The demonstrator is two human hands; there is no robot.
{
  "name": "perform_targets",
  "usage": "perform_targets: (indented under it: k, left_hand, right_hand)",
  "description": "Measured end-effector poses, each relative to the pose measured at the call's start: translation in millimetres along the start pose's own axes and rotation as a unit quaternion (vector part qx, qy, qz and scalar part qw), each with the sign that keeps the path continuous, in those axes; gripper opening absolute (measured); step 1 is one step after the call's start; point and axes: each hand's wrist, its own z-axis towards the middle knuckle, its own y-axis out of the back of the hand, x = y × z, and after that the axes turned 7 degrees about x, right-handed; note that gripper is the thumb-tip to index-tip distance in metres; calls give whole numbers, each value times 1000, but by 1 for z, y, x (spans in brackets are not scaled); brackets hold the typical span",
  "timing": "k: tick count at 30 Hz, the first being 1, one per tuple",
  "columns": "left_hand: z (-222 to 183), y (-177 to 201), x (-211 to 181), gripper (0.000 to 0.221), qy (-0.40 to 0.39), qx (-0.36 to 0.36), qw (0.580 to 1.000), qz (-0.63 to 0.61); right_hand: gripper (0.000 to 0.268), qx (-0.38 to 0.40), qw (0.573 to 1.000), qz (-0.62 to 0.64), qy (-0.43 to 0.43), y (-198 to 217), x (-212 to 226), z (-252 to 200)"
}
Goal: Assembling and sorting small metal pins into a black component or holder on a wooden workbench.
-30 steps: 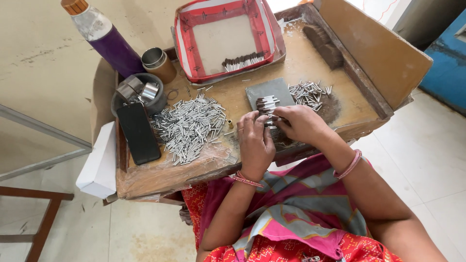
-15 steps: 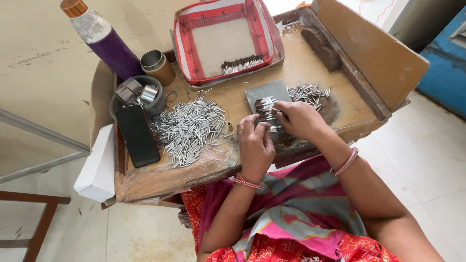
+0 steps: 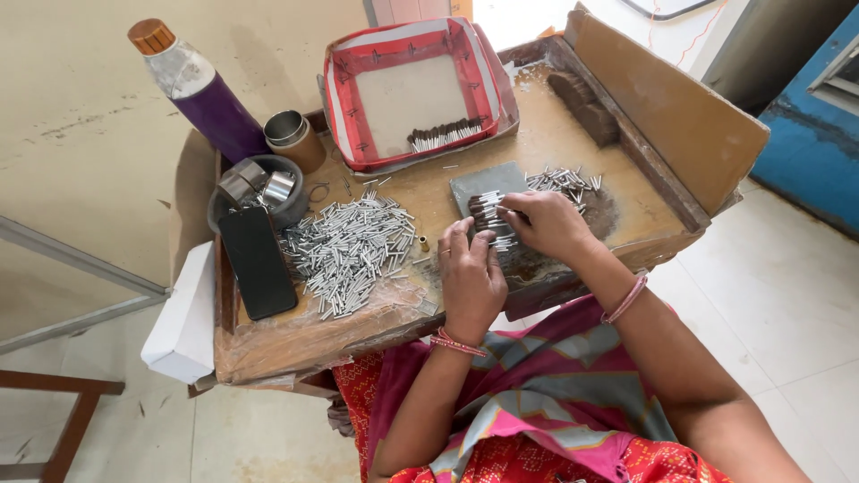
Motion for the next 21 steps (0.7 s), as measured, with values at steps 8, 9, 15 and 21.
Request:
perform_targets:
  k: [8,9,15,21]
  left_hand:
    - [-1,-1,0,26,10,-3,1000,-23]
    - [-1,-1,0,28,10,-4,1000,-19]
    - [1,1,-3,39,-1,2,1000,6]
    - [0,0,-2,25,1,7,1000,13]
  right_hand:
    - [11,64,996,-56,-10,1,4,-3]
    - [12,72,996,-59,-11,1,5,-3]
    - [13,101,994,-29,-7,10,1,-1]
    - [23,21,999,34,11,8,2,3]
